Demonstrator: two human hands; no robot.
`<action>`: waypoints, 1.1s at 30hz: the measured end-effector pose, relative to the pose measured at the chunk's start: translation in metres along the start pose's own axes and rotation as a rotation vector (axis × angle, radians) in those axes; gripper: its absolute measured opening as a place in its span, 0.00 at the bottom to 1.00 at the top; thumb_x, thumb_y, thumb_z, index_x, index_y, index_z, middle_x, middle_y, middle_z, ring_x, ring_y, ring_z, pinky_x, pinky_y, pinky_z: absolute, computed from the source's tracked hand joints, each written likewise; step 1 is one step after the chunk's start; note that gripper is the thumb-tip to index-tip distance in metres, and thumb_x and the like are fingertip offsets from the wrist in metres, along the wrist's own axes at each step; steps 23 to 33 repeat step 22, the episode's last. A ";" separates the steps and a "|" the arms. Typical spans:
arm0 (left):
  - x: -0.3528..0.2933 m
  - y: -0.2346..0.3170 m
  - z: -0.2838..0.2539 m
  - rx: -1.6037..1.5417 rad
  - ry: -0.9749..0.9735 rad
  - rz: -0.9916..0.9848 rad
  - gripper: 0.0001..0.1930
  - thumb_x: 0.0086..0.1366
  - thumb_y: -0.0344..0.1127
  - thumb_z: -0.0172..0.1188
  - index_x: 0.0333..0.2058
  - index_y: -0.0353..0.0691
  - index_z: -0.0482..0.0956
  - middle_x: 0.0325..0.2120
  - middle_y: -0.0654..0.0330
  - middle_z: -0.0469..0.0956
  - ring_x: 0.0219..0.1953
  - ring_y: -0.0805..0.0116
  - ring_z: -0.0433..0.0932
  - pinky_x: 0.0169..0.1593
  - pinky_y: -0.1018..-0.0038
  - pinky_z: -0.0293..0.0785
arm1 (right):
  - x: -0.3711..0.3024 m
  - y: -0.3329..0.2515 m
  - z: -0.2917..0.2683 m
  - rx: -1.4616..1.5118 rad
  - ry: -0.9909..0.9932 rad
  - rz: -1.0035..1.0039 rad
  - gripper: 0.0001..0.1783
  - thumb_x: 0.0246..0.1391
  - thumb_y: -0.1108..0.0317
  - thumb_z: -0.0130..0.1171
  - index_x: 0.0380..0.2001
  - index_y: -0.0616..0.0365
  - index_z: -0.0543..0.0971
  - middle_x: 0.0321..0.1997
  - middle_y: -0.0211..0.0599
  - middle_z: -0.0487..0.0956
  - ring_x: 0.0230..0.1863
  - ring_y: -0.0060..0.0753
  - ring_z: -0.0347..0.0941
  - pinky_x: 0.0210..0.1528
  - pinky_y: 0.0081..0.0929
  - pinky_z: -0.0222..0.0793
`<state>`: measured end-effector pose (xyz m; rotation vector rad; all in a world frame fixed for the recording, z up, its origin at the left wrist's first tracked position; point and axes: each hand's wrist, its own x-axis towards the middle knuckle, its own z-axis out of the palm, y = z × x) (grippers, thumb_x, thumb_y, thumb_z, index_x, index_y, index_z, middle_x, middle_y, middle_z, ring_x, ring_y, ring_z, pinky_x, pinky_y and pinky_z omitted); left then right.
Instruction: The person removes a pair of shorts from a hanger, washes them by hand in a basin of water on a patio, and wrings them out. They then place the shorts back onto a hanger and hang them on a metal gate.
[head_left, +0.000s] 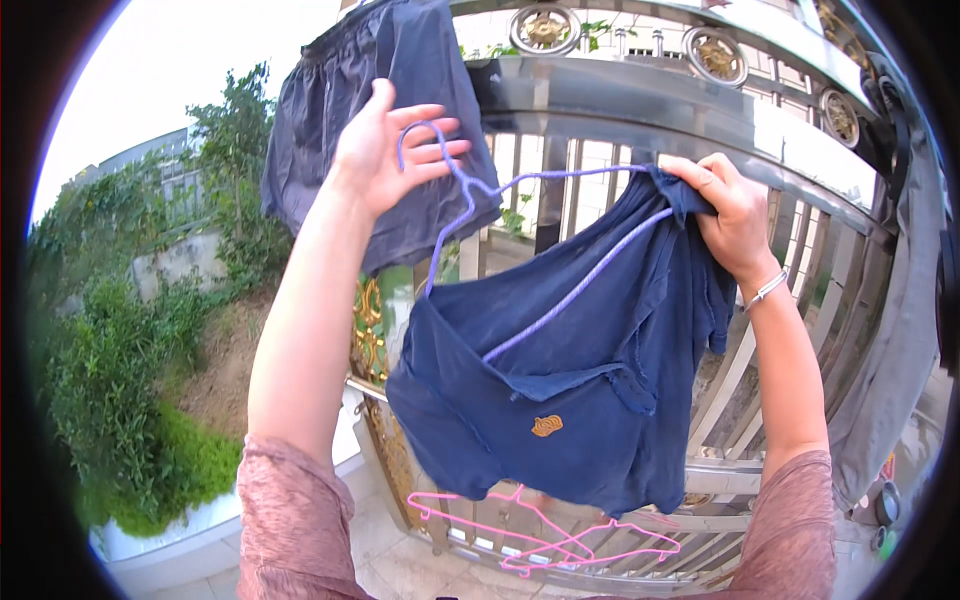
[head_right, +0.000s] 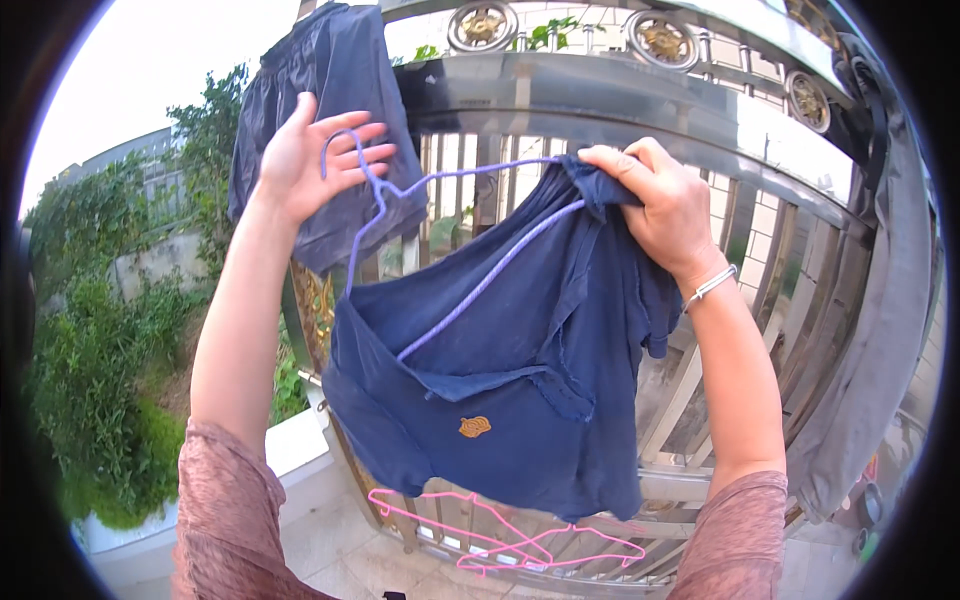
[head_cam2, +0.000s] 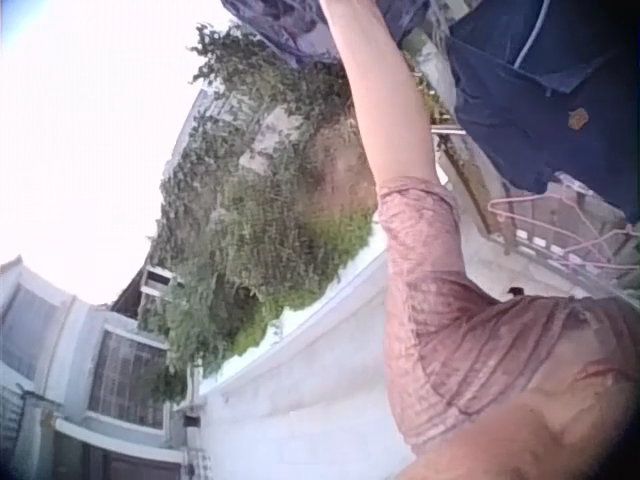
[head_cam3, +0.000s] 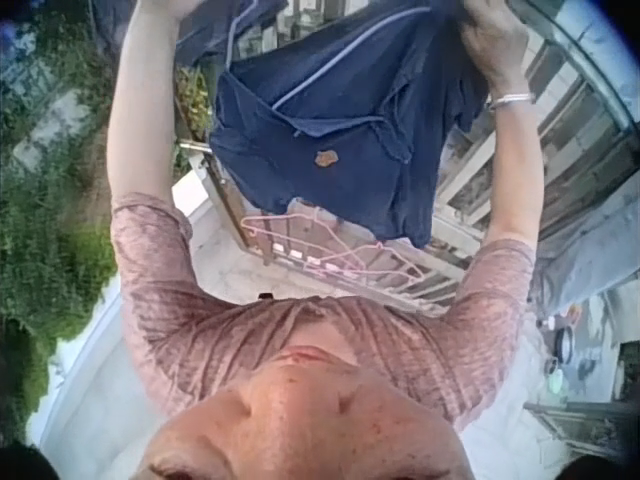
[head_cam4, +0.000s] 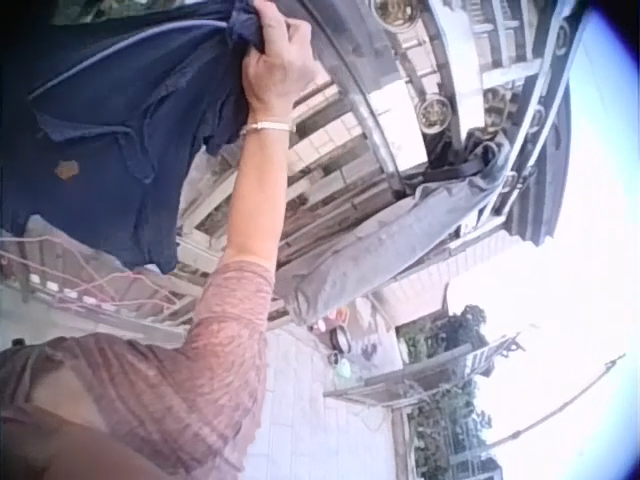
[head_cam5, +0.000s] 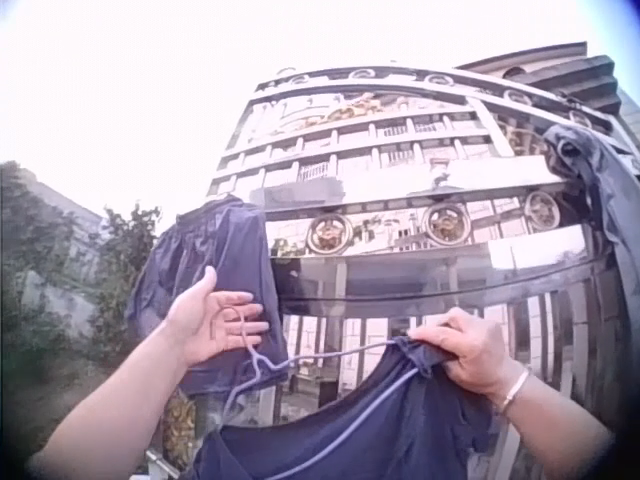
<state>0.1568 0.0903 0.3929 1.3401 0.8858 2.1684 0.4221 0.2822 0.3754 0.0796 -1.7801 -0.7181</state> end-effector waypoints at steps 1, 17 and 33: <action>0.001 -0.009 0.002 -0.089 -0.111 -0.095 0.32 0.62 0.54 0.31 0.46 0.24 0.60 0.47 0.39 0.61 0.47 0.41 0.64 0.50 0.56 0.63 | -0.007 -0.005 0.004 0.021 0.014 -0.003 0.19 0.35 0.75 0.55 0.35 0.44 0.77 0.23 0.30 0.70 0.22 0.32 0.69 0.23 0.25 0.64; -0.031 0.007 0.004 0.494 0.215 0.233 0.22 0.63 0.49 0.38 0.40 0.35 0.68 0.38 0.52 0.71 0.40 0.67 0.69 0.45 0.70 0.63 | -0.027 -0.014 0.000 0.022 0.059 0.235 0.22 0.36 0.78 0.50 0.37 0.41 0.75 0.23 0.32 0.68 0.24 0.36 0.68 0.25 0.27 0.63; -0.073 0.021 -0.021 0.703 0.501 0.532 0.18 0.60 0.43 0.47 0.43 0.36 0.67 0.39 0.57 0.72 0.45 0.69 0.66 0.49 0.68 0.60 | 0.006 0.024 -0.013 -0.067 0.153 0.443 0.18 0.41 0.70 0.50 0.39 0.39 0.73 0.28 0.34 0.71 0.32 0.41 0.70 0.33 0.31 0.65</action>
